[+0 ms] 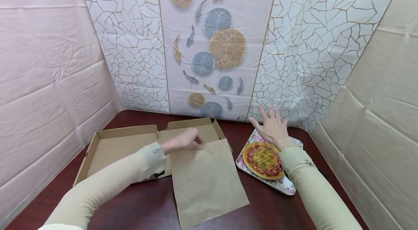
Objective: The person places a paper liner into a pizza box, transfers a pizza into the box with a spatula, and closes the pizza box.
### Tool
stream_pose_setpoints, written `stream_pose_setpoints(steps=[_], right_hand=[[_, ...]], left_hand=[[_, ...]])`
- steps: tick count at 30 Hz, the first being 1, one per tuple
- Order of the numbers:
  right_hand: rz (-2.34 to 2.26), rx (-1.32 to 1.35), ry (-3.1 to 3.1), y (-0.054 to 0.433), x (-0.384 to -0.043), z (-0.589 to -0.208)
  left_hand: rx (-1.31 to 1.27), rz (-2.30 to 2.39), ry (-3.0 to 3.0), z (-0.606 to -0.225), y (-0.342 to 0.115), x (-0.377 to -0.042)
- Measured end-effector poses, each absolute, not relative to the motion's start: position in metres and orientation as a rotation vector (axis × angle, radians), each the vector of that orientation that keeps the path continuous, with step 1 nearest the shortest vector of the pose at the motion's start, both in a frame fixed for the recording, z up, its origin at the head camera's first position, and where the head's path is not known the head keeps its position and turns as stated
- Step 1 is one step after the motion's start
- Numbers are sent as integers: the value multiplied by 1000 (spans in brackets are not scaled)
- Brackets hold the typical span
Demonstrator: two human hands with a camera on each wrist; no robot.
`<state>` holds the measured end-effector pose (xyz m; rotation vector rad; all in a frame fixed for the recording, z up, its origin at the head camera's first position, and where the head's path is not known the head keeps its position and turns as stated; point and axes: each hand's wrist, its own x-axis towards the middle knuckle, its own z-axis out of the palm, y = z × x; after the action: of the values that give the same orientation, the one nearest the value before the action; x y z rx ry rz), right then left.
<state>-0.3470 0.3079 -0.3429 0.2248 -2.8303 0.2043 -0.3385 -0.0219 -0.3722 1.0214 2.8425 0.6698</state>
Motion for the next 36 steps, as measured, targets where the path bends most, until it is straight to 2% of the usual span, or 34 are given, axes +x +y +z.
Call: stream_pose_setpoints(steps=[36], right_hand=[[187, 211, -2897, 306, -349, -341]], left_hand=[[1125, 646, 2817, -354, -57, -355]])
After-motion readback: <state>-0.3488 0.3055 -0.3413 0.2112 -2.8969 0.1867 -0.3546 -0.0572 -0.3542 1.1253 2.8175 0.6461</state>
